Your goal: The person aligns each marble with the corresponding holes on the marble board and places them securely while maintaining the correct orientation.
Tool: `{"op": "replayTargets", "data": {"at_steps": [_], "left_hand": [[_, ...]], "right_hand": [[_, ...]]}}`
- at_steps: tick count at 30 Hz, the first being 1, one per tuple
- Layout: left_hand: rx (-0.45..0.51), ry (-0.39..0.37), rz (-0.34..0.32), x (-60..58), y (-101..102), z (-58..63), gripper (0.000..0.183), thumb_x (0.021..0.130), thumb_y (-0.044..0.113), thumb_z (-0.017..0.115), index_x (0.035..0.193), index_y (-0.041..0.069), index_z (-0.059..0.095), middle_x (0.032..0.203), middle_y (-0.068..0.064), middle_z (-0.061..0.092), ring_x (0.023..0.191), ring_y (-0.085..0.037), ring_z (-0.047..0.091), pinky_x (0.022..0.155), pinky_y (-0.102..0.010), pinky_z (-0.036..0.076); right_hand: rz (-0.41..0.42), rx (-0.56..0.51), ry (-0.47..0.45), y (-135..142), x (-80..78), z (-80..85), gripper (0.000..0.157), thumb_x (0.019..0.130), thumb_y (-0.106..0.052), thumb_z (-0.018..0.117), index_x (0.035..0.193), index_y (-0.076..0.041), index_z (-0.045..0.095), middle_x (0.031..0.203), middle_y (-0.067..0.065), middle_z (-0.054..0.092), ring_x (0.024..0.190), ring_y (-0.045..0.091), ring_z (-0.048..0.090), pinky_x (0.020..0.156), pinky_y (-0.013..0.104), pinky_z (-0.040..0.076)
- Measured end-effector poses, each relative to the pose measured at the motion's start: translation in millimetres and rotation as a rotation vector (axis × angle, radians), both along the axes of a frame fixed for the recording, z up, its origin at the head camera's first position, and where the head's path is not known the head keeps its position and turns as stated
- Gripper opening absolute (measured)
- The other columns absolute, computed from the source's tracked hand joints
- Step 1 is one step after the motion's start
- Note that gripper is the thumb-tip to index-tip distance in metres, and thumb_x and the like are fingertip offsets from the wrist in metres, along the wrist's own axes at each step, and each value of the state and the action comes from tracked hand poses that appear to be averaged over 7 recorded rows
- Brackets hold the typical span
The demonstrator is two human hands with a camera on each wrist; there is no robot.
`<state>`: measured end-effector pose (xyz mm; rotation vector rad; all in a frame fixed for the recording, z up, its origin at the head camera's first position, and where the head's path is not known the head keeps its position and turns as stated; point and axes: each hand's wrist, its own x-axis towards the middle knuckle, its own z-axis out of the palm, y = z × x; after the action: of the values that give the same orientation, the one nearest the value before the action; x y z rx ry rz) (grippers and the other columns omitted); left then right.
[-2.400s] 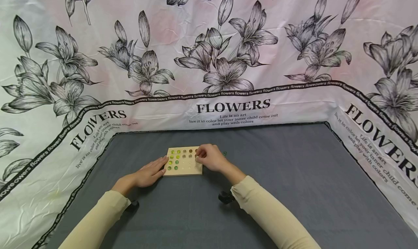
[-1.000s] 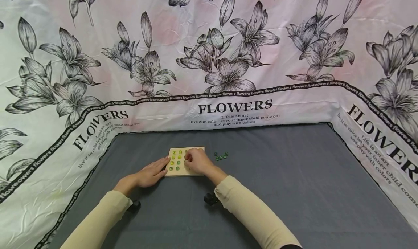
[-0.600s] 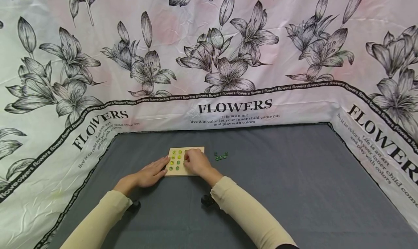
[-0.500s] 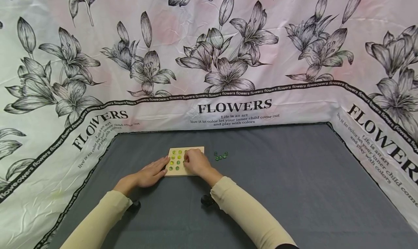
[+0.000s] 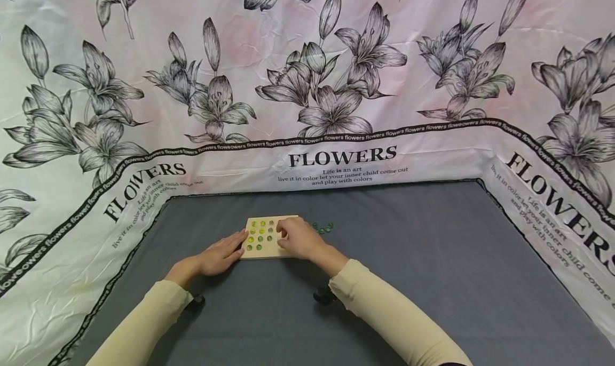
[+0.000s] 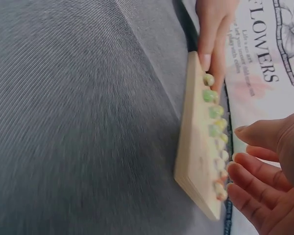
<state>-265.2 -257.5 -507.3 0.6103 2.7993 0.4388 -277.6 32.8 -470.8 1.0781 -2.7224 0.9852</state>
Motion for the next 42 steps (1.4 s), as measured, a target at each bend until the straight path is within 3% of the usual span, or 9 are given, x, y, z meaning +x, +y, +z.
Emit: {"op": "replayTargets", "data": {"at_steps": [6, 18, 31, 42], "left_hand": [[0.0, 0.0, 0.006, 0.4, -2, -0.4, 0.063, 0.112, 0.04, 0.035, 0.166, 0.015, 0.014, 0.172, -0.007, 0.011, 0.158, -0.029, 0.011, 0.126, -0.055, 0.014], [0.007, 0.015, 0.001, 2.3, -2, -5.1, 0.063, 0.113, 0.04, 0.034, 0.166, 0.014, 0.015, 0.172, -0.007, 0.012, 0.158, -0.03, 0.012, 0.125, -0.055, 0.014], [0.008, 0.011, 0.0, 1.3, -1, -0.5, 0.062, 0.113, 0.039, 0.034, 0.166, 0.014, 0.014, 0.172, -0.008, 0.011, 0.158, -0.03, 0.011, 0.125, -0.055, 0.014], [-0.012, 0.0, 0.005, 1.3, -1, 0.4, 0.062, 0.113, 0.04, 0.034, 0.166, 0.016, 0.013, 0.172, -0.006, 0.01, 0.158, -0.029, 0.011, 0.126, -0.054, 0.013]], "right_hand": [[0.011, -0.006, 0.029, 23, 5.5, 11.8, 0.026, 0.093, -0.004, 0.074, 0.118, 0.004, 0.071, 0.102, 0.015, 0.073, 0.086, 0.021, 0.068, 0.075, 0.034, 0.057], [-0.049, 0.009, 0.04, 73, 3.6, 11.4, 0.024, 0.092, -0.006, 0.077, 0.114, 0.003, 0.072, 0.103, 0.016, 0.071, 0.086, 0.023, 0.066, 0.076, 0.036, 0.055], [-0.12, 0.009, 0.051, 124, -26.6, -1.8, 0.028, 0.091, -0.004, 0.076, 0.116, 0.006, 0.07, 0.105, 0.018, 0.069, 0.09, 0.03, 0.065, 0.077, 0.043, 0.054], [-0.15, -0.016, 0.014, 130, -49.8, -20.8, 0.026, 0.09, -0.005, 0.077, 0.113, 0.005, 0.071, 0.095, 0.012, 0.07, 0.086, 0.025, 0.066, 0.078, 0.042, 0.055]]}}
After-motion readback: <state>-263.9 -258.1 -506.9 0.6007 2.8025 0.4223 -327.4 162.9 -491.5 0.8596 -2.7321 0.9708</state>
